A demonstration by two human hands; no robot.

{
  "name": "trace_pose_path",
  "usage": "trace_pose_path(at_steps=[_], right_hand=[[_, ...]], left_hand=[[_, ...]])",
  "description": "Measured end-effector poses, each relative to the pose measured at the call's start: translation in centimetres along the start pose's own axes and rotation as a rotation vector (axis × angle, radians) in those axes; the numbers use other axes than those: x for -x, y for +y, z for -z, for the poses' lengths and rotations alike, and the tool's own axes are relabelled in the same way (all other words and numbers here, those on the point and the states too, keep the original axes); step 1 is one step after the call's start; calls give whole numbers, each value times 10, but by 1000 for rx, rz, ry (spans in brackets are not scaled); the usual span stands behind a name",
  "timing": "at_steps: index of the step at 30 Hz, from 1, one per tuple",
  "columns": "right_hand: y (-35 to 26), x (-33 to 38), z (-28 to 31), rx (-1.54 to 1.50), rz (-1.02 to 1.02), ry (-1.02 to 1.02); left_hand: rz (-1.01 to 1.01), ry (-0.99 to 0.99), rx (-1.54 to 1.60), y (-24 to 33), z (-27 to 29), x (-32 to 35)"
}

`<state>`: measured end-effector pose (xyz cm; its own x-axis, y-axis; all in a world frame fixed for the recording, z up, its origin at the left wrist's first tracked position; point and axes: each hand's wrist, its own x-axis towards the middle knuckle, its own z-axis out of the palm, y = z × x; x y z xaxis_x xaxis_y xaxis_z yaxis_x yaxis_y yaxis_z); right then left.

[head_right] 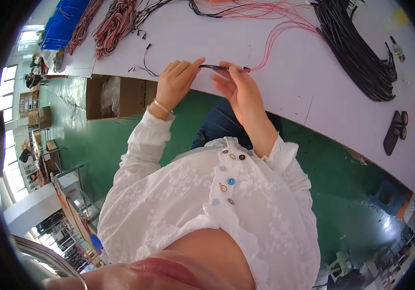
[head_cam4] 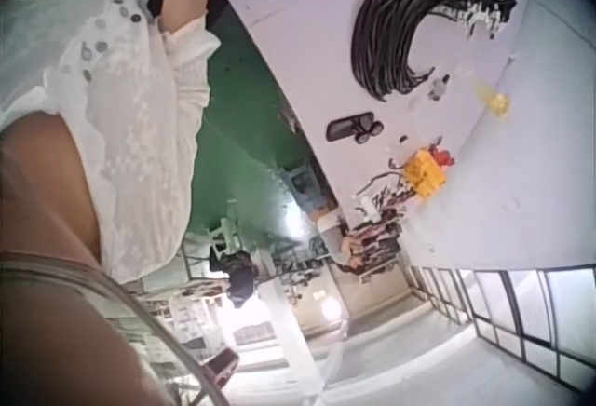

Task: Manually assemble electronic cable harnesses by inserting wires into connectors and sliding protective sleeves over them.

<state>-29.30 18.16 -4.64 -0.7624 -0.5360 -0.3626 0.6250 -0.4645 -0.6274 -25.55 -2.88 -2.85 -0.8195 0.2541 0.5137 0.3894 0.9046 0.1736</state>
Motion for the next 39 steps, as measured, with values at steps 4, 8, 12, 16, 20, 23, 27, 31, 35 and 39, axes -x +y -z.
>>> trace_pose_path(at_steps=[4, 8, 12, 16, 20, 23, 27, 31, 35, 39], right_hand=[[2, -19, -8, -33, 70, 35], [4, -18, -15, 32, 87, 48], [3, -21, -19, 28, 86, 68], [-3, -29, -20, -41, 67, 64], [-5, -40, -22, -171, 36, 86], [-1, -46, -20, -178, -39, 96], [3, -46, -27, -173, -90, 61], [-3, -42, -32, -108, -68, 51], [-7, -21, -24, 32, -104, 66], [-19, 31, -7, 302, 188, -39]], left_hand=[[-46, 8, 50, -37, -6, 0], [-76, -15, 75, -57, -1, -15], [60, -34, 369, -65, 10, -31], [215, -199, 505, -77, 17, -41], [36, -70, 593, -76, 13, -49], [142, -154, 666, -78, 14, -49], [336, -162, 839, -85, 14, -55], [562, -281, 995, -87, 15, -74], [724, -114, 907, -135, 5, -97], [497, 264, 7, -207, -4, -119]])
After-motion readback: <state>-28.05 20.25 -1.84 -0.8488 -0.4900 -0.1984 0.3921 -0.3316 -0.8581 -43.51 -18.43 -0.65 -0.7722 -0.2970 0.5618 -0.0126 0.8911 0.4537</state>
